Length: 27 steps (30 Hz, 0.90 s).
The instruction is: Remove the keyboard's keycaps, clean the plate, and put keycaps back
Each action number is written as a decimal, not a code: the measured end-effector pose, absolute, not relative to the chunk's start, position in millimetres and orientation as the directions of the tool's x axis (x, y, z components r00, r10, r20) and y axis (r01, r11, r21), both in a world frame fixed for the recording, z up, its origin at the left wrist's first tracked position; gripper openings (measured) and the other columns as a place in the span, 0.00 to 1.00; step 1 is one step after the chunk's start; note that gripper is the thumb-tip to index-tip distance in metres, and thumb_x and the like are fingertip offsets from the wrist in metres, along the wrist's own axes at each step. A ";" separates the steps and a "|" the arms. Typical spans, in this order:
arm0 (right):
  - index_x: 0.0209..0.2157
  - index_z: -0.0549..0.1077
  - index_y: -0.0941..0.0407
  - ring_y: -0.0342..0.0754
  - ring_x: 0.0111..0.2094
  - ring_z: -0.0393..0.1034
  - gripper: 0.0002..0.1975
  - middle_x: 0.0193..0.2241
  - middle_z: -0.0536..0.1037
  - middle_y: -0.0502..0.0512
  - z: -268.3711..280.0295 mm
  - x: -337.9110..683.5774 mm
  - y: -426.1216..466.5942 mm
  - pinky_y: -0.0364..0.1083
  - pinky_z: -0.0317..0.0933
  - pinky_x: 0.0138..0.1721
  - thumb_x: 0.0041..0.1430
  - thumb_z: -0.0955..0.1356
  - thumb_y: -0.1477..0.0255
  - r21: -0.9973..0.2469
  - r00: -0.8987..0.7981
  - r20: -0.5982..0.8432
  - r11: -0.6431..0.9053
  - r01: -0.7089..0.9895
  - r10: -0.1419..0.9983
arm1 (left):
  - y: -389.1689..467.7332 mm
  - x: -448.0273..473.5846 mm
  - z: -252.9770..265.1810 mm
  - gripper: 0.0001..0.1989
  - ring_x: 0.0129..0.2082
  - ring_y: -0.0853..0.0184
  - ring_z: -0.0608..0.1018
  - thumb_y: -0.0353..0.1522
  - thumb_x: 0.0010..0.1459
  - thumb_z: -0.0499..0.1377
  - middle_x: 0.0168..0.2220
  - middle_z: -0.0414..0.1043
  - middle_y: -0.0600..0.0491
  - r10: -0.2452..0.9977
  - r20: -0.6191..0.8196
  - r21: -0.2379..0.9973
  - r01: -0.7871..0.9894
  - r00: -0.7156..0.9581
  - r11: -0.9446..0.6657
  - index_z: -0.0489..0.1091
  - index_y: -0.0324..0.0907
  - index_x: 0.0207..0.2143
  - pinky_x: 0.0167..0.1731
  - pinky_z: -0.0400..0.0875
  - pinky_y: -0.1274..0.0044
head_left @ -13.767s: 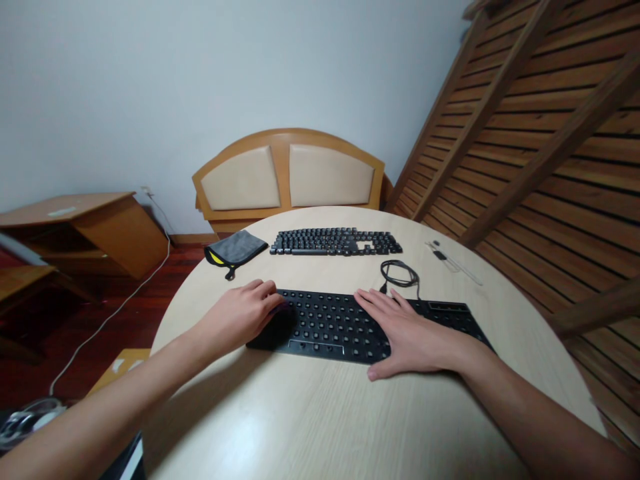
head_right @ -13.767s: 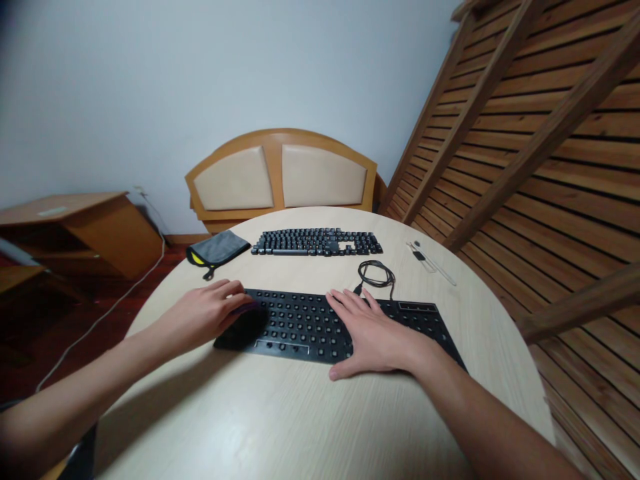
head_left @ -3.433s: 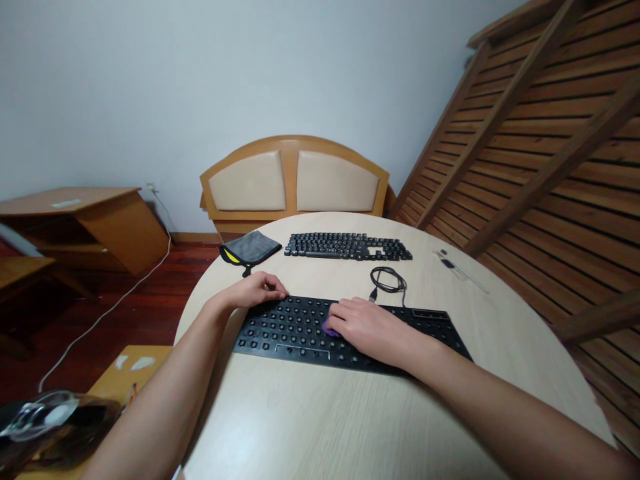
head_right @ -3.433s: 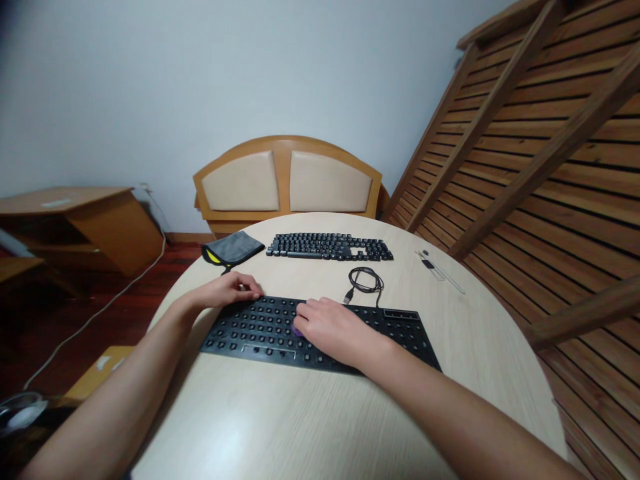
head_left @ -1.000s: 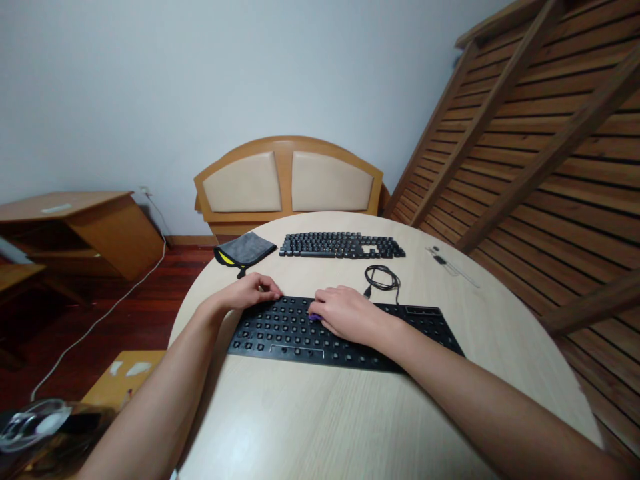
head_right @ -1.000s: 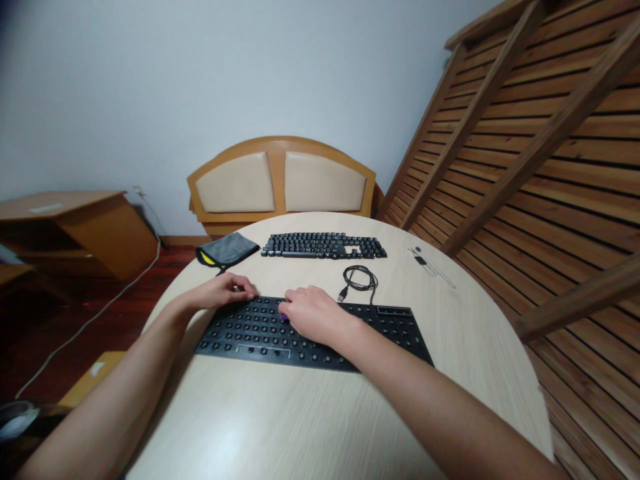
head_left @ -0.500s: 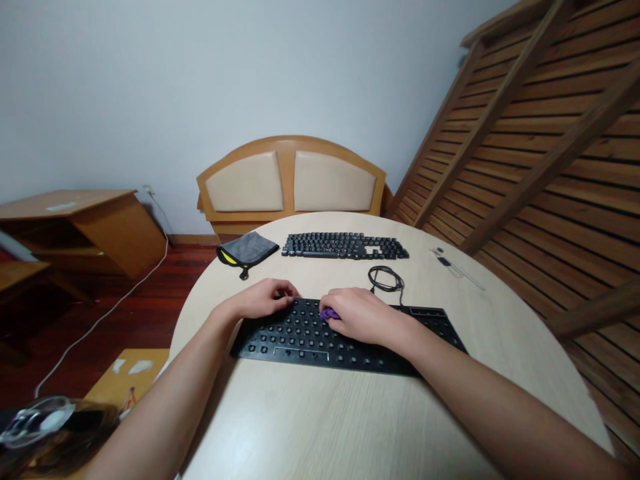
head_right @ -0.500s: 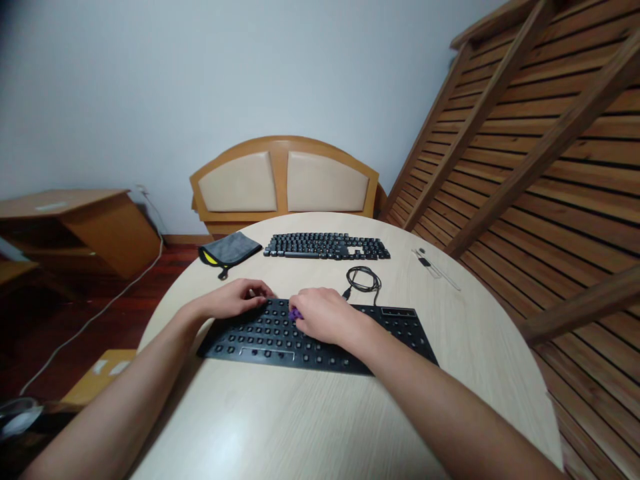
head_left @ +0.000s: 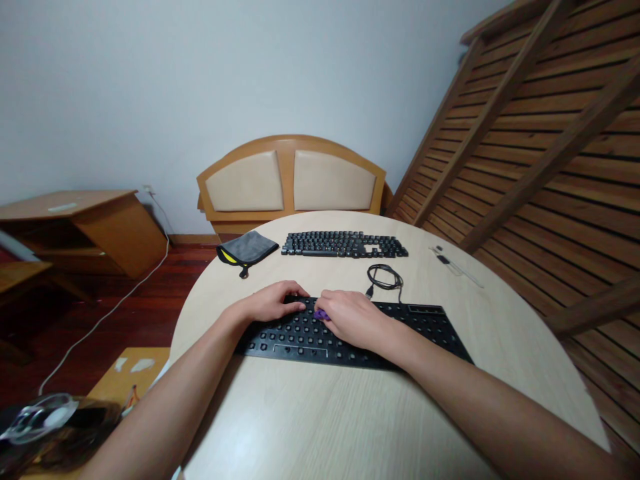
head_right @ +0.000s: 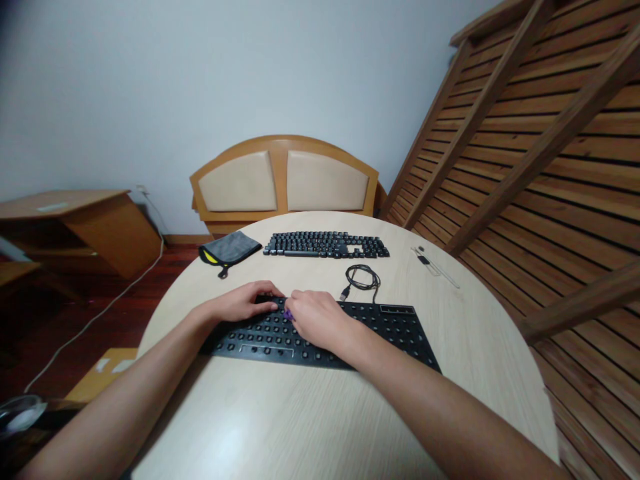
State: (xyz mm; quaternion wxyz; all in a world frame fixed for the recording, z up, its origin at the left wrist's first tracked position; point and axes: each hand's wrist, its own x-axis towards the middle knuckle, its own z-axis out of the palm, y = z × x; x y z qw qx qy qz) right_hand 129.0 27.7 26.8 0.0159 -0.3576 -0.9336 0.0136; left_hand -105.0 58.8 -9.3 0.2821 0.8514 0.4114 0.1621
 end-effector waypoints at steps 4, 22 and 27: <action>0.40 0.78 0.57 0.55 0.39 0.77 0.10 0.39 0.81 0.60 42.4 146.2 26.2 0.47 0.63 0.36 0.63 0.64 0.75 0.003 -0.687 -0.067 0.688 0.725 0.724 | 59.4 -105.6 -9.8 0.15 0.47 0.59 0.77 0.39 0.62 0.59 0.47 0.77 0.46 0.805 0.012 0.632 0.620 0.593 -0.466 0.74 0.41 0.48 0.51 0.69 0.68; 0.38 0.80 0.56 0.56 0.40 0.77 0.09 0.37 0.81 0.60 62.7 196.5 29.3 0.48 0.63 0.37 0.61 0.67 0.77 0.087 -0.514 -0.183 0.535 0.840 0.838 | 59.0 -105.9 -8.9 0.16 0.46 0.59 0.78 0.40 0.61 0.60 0.47 0.77 0.46 0.830 -0.026 0.647 0.642 0.557 -0.411 0.74 0.40 0.47 0.51 0.69 0.69; 0.42 0.78 0.55 0.53 0.42 0.75 0.09 0.40 0.79 0.57 52.4 180.9 37.6 0.47 0.63 0.38 0.64 0.66 0.74 0.003 -0.603 0.071 0.604 0.797 0.795 | 59.1 -105.6 -9.2 0.16 0.46 0.59 0.78 0.40 0.60 0.60 0.47 0.78 0.46 0.832 -0.022 0.652 0.639 0.555 -0.409 0.74 0.40 0.47 0.50 0.70 0.69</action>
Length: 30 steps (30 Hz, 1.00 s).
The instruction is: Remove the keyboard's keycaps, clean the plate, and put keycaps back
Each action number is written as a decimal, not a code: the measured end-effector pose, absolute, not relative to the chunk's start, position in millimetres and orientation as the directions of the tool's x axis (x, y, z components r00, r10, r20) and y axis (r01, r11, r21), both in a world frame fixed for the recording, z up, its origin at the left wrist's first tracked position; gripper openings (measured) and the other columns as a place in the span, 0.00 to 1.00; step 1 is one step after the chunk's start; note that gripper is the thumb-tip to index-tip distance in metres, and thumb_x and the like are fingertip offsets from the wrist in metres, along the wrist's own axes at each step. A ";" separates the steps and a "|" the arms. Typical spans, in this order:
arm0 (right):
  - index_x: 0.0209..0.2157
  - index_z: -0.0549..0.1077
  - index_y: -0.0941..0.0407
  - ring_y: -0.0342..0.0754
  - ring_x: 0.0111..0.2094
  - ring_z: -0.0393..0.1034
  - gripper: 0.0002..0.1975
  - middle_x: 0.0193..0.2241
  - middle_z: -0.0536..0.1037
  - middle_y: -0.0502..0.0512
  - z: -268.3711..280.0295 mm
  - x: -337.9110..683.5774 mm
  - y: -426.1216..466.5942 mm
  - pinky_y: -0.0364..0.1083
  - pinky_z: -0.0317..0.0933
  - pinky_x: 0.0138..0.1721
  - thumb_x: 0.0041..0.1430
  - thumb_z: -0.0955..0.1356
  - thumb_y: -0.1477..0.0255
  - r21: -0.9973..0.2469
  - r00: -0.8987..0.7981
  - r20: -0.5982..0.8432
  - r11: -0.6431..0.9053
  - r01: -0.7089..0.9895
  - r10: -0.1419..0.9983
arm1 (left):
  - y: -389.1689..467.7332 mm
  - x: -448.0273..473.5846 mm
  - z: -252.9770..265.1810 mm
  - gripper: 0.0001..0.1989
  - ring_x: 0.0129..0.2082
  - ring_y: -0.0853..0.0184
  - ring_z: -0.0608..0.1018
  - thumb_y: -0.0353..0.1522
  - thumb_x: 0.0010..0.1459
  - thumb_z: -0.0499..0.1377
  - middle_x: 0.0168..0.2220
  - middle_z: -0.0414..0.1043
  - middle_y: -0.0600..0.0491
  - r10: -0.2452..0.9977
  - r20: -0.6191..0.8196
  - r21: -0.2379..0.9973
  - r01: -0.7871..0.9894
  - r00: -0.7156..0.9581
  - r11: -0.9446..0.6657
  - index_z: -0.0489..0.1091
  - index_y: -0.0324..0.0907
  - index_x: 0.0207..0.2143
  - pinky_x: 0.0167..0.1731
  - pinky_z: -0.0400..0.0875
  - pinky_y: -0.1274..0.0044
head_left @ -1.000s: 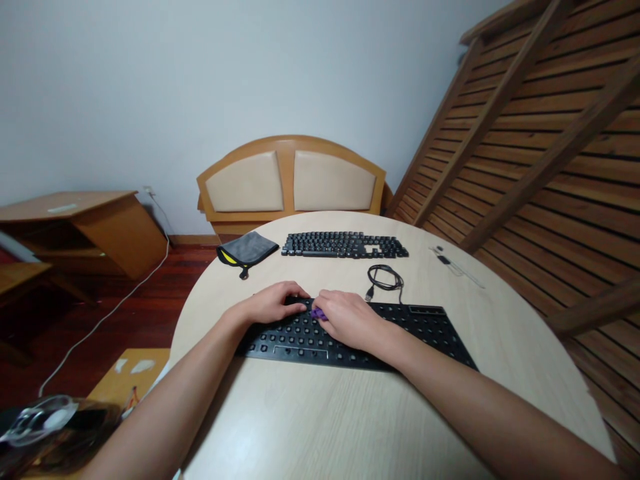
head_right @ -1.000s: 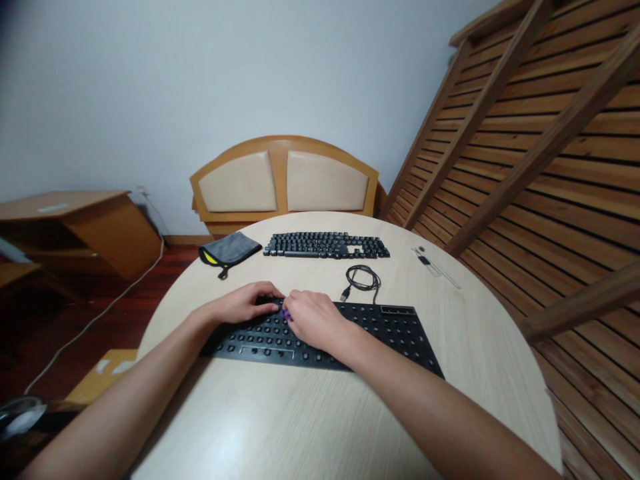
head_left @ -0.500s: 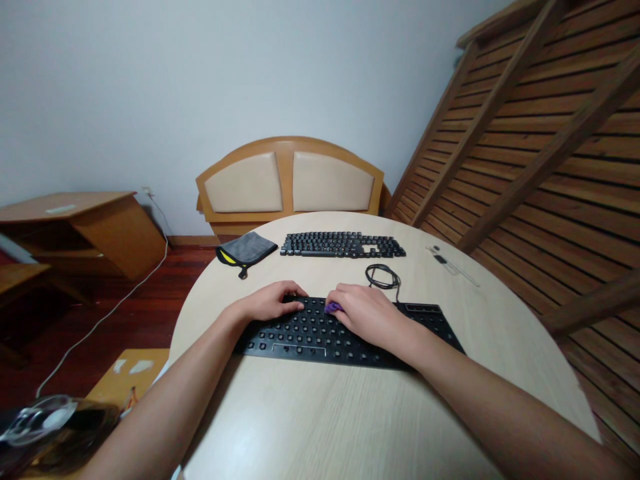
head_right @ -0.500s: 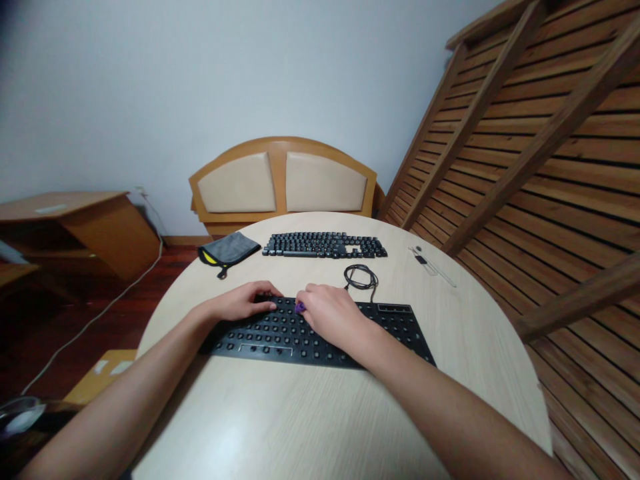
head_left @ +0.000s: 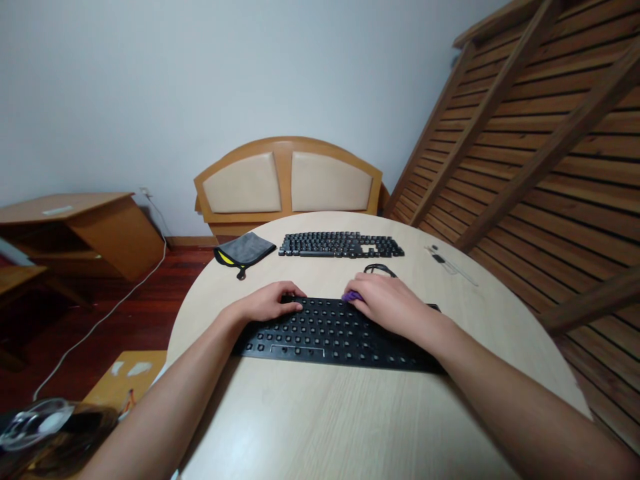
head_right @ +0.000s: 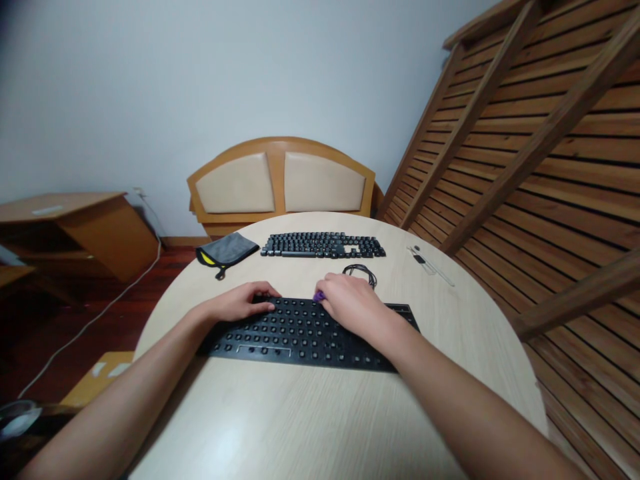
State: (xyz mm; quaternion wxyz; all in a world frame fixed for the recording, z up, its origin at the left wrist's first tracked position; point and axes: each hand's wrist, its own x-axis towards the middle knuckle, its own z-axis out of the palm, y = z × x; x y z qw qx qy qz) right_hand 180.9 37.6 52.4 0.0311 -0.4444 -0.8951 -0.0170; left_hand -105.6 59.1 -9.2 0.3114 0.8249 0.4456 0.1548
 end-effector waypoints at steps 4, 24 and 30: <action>0.42 0.78 0.56 0.52 0.44 0.72 0.08 0.40 0.78 0.58 34.2 146.3 40.6 0.47 0.63 0.42 0.66 0.66 0.73 -0.036 -0.680 0.168 0.694 0.719 0.714 | 58.2 -104.7 -8.5 0.16 0.45 0.60 0.78 0.40 0.61 0.60 0.46 0.78 0.48 0.830 -0.014 0.658 0.630 0.557 -0.412 0.74 0.41 0.47 0.49 0.70 0.70; 0.45 0.77 0.56 0.51 0.41 0.73 0.12 0.40 0.79 0.59 39.6 121.7 68.9 0.45 0.59 0.35 0.70 0.62 0.74 0.187 -0.883 -0.003 0.868 0.461 0.469 | 59.1 -106.3 -10.2 0.16 0.45 0.59 0.78 0.41 0.60 0.61 0.46 0.78 0.48 0.836 -0.004 0.646 0.639 0.549 -0.417 0.74 0.41 0.45 0.50 0.69 0.69; 0.45 0.77 0.55 0.49 0.39 0.71 0.12 0.39 0.78 0.57 39.2 130.6 83.6 0.45 0.57 0.35 0.70 0.61 0.73 0.185 -0.943 -0.048 0.930 0.317 0.330 | 58.1 -105.8 -8.6 0.17 0.45 0.59 0.78 0.41 0.60 0.60 0.46 0.78 0.48 0.832 -0.010 0.650 0.636 0.555 -0.416 0.74 0.40 0.46 0.49 0.70 0.70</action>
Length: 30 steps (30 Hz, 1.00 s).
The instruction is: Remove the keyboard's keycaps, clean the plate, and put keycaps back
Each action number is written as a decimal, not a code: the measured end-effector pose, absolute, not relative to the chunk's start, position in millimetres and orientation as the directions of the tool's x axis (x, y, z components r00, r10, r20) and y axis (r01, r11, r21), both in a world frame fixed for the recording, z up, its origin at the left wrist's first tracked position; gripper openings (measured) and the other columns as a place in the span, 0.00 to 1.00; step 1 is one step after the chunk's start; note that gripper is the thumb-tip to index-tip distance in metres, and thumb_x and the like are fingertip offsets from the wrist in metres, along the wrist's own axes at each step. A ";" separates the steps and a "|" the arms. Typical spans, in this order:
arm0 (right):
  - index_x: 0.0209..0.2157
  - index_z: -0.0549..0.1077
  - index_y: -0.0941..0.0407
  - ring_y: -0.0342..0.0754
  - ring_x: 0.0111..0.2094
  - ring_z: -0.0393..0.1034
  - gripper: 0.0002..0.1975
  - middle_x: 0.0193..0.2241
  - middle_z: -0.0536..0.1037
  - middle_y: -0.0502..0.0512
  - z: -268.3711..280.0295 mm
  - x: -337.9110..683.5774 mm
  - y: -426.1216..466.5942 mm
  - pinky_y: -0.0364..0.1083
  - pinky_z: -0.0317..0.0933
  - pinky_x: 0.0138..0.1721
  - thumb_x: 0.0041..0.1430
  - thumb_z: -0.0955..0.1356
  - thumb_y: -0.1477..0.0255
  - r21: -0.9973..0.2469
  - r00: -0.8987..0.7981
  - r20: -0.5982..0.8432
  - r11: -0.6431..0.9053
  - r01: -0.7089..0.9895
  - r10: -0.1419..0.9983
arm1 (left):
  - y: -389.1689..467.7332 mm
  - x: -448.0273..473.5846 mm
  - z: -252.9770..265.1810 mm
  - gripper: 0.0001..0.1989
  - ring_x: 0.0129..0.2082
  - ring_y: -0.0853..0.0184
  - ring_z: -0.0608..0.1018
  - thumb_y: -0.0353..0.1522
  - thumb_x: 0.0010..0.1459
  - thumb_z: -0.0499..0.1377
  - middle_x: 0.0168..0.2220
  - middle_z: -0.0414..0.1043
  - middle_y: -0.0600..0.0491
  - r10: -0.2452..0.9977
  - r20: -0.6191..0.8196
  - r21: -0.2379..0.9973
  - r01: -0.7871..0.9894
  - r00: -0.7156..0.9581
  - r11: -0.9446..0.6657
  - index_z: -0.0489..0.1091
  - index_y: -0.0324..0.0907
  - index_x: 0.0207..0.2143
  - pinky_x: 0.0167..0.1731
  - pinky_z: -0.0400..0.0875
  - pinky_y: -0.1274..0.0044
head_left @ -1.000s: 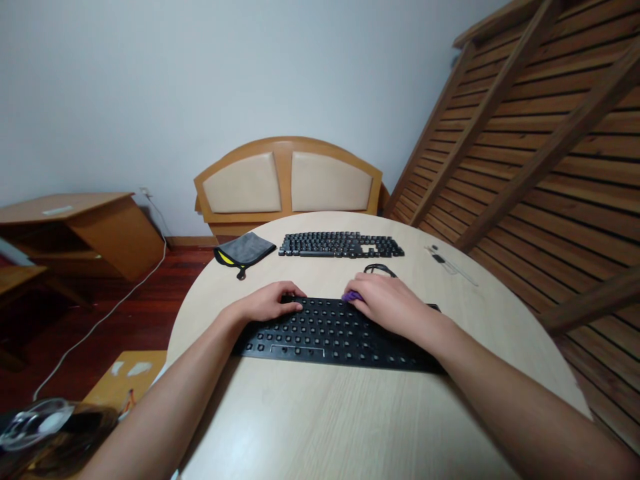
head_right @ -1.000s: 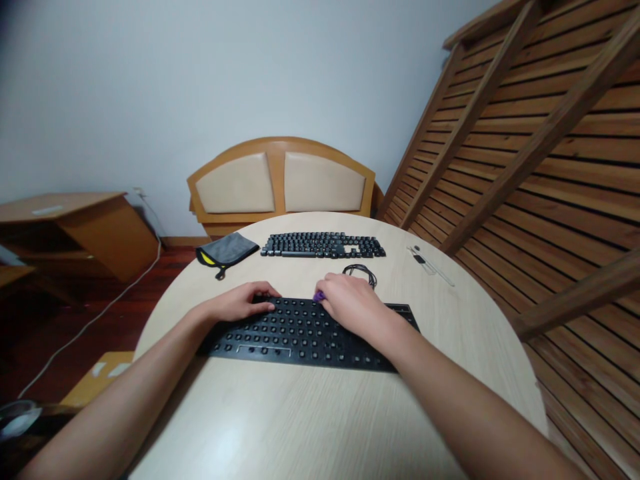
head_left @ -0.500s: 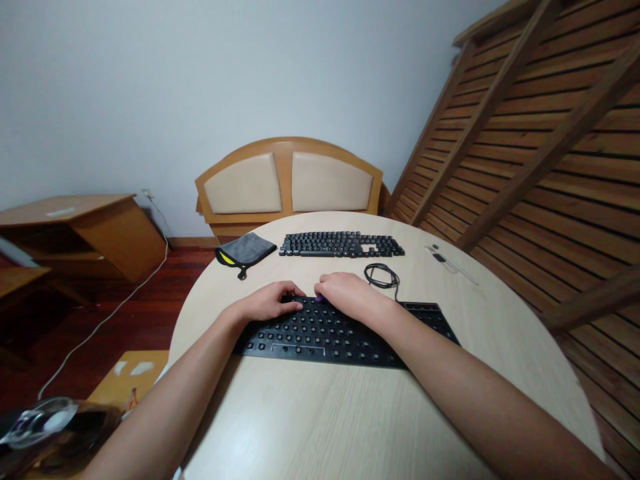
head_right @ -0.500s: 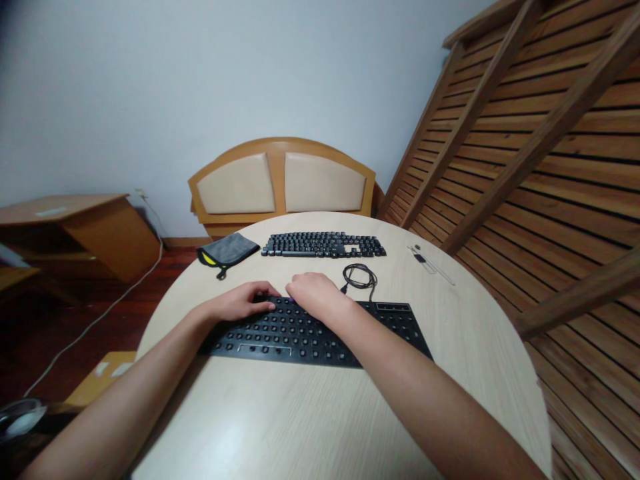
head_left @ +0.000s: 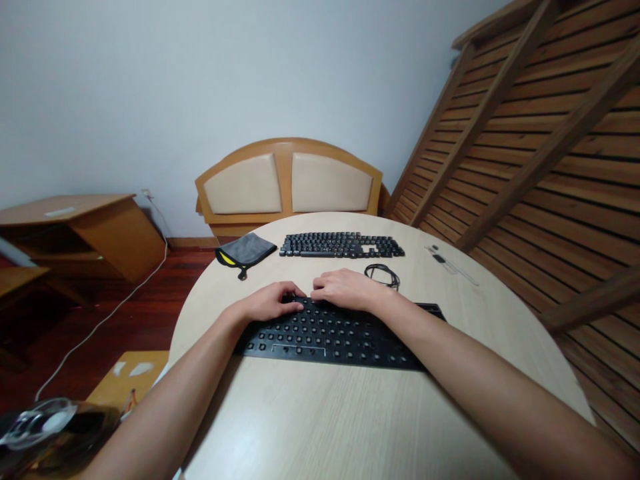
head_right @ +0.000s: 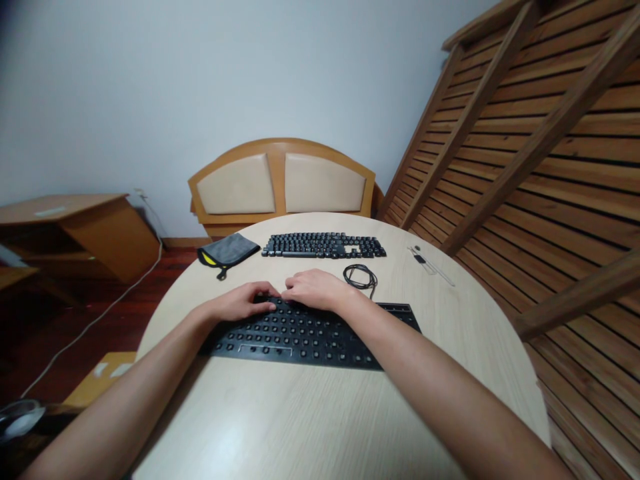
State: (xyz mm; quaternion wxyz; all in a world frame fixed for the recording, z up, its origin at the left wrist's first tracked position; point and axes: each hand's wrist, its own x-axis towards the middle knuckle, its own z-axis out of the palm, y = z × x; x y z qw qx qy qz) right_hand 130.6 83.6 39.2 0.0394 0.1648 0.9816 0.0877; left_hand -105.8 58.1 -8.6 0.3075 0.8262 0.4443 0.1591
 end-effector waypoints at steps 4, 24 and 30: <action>0.44 0.77 0.56 0.50 0.40 0.70 0.13 0.40 0.77 0.58 35.9 130.8 86.5 0.45 0.57 0.35 0.71 0.61 0.72 0.216 -0.951 -0.057 0.934 0.285 0.303 | 58.8 -106.8 -8.7 0.18 0.44 0.59 0.78 0.42 0.60 0.61 0.46 0.78 0.47 0.832 -0.005 0.646 0.637 0.555 -0.421 0.74 0.41 0.47 0.48 0.70 0.70; 0.43 0.79 0.55 0.50 0.43 0.75 0.12 0.42 0.81 0.56 35.1 162.1 90.5 0.45 0.62 0.41 0.62 0.66 0.79 -0.031 -0.880 0.006 0.880 0.474 0.475 | 61.6 -111.4 -10.9 0.18 0.43 0.60 0.79 0.41 0.60 0.60 0.45 0.78 0.47 0.824 -0.022 0.677 0.614 0.566 -0.404 0.74 0.39 0.48 0.47 0.72 0.70; 0.45 0.79 0.56 0.49 0.44 0.75 0.14 0.43 0.80 0.57 32.8 205.4 77.5 0.46 0.64 0.47 0.60 0.67 0.81 -0.132 -0.863 0.007 0.856 0.500 0.505 | 62.6 -111.1 -11.2 0.17 0.44 0.60 0.79 0.41 0.60 0.61 0.45 0.78 0.48 0.819 -0.046 0.701 0.603 0.572 -0.382 0.74 0.40 0.47 0.48 0.72 0.70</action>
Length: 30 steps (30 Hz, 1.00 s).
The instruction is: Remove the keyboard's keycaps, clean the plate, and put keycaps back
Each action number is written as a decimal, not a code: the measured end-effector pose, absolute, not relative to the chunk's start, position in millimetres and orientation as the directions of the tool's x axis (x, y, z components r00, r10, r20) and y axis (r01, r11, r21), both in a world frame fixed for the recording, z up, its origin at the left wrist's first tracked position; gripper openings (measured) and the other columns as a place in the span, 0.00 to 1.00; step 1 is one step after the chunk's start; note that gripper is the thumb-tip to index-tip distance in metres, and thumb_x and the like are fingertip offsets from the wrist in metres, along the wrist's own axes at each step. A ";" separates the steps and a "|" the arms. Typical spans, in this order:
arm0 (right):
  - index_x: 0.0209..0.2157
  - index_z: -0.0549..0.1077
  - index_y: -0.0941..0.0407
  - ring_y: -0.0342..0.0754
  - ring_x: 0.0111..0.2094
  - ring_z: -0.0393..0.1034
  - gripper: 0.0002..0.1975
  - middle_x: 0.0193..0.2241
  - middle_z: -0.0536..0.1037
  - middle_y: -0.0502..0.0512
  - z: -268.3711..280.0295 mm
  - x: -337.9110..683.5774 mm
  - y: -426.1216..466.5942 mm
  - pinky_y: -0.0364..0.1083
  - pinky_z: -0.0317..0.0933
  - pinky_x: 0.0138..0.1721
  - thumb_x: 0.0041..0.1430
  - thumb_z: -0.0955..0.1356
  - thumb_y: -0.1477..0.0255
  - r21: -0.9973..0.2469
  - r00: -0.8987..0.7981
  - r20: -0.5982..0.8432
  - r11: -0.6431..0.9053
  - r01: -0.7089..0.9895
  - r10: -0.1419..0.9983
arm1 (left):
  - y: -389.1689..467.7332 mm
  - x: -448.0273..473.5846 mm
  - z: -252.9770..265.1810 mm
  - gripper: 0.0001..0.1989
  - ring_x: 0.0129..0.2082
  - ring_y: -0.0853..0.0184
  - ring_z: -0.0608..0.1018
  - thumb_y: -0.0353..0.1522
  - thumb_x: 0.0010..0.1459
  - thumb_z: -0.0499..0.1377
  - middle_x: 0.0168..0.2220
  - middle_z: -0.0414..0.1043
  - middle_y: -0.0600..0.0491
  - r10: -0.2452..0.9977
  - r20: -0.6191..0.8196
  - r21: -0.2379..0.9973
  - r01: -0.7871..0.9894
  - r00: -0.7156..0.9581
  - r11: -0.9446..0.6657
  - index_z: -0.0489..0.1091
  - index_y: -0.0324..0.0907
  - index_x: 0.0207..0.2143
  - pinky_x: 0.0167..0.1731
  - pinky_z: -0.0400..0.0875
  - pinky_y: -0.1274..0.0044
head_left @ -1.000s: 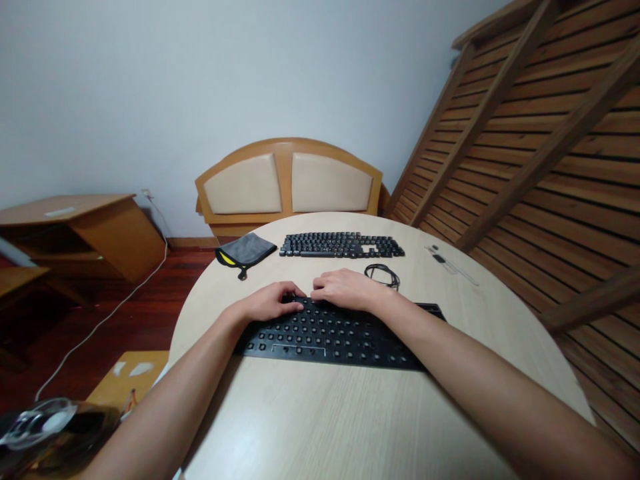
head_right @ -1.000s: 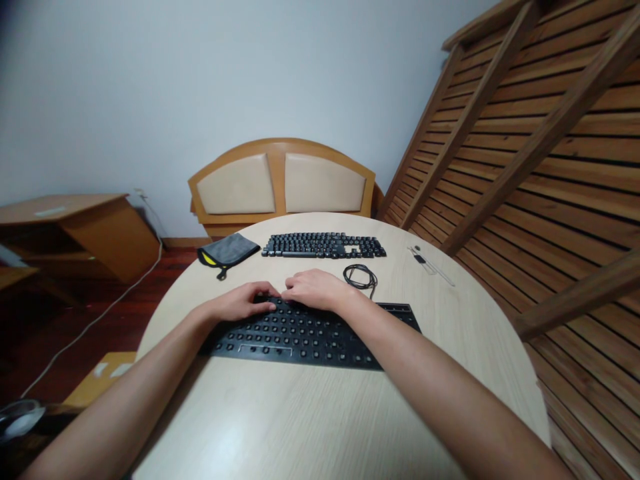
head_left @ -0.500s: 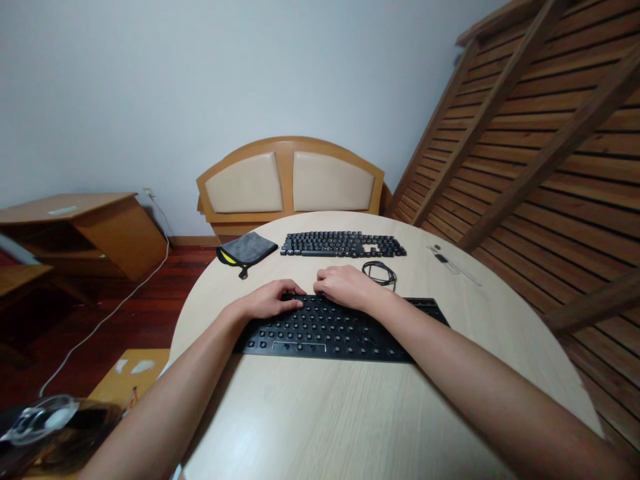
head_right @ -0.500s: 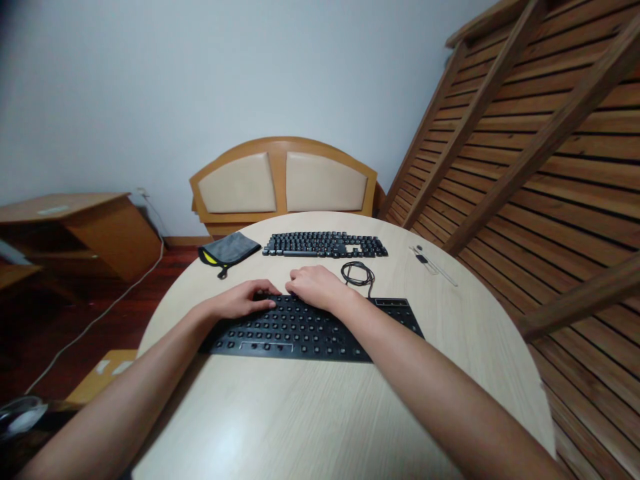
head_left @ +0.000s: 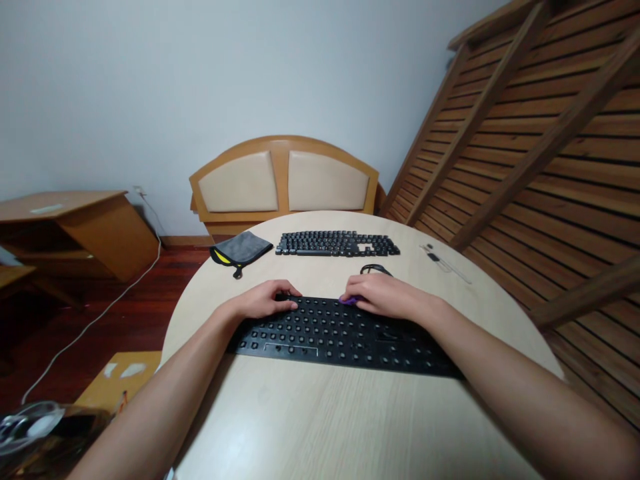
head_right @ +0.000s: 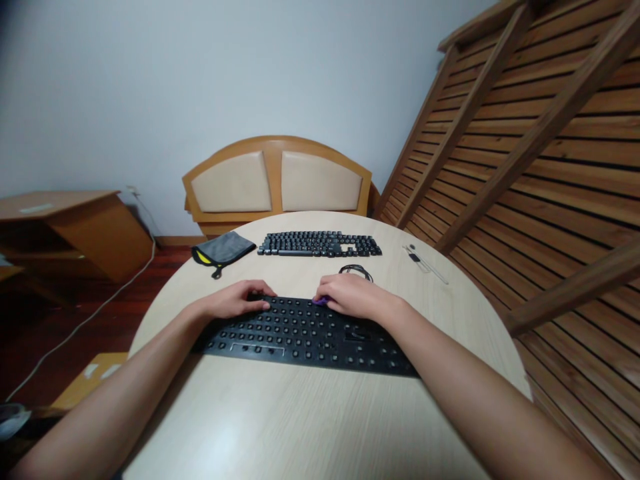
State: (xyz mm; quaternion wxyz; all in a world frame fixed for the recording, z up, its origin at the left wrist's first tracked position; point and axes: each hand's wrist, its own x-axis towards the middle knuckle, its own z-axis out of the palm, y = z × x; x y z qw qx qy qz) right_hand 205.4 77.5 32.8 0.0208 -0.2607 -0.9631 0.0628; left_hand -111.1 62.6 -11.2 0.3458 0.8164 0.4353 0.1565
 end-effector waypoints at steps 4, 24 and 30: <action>0.41 0.80 0.56 0.51 0.40 0.75 0.12 0.39 0.80 0.57 47.0 219.6 63.0 0.46 0.64 0.42 0.57 0.68 0.81 -0.053 -0.775 -0.044 0.773 0.632 0.630 | 63.8 -112.4 -12.1 0.18 0.46 0.60 0.78 0.41 0.60 0.61 0.46 0.78 0.48 0.817 -0.053 0.702 0.603 0.574 -0.379 0.74 0.40 0.48 0.50 0.71 0.69; 0.40 0.77 0.57 0.52 0.40 0.74 0.10 0.39 0.78 0.56 28.6 217.1 13.5 0.47 0.64 0.39 0.57 0.66 0.77 -0.078 -0.616 0.062 0.620 0.781 0.785 | 64.1 -112.0 -9.4 0.20 0.45 0.60 0.78 0.43 0.59 0.61 0.46 0.78 0.48 0.826 -0.083 0.692 0.629 0.557 -0.354 0.75 0.40 0.47 0.48 0.70 0.70; 0.38 0.78 0.59 0.54 0.41 0.74 0.09 0.38 0.79 0.59 33.1 209.0 0.1 0.49 0.65 0.40 0.58 0.66 0.78 0.007 -0.581 0.057 0.581 0.814 0.812 | 63.2 -111.5 -8.4 0.19 0.44 0.61 0.78 0.43 0.59 0.61 0.46 0.79 0.48 0.827 -0.089 0.691 0.632 0.556 -0.350 0.75 0.40 0.47 0.47 0.70 0.71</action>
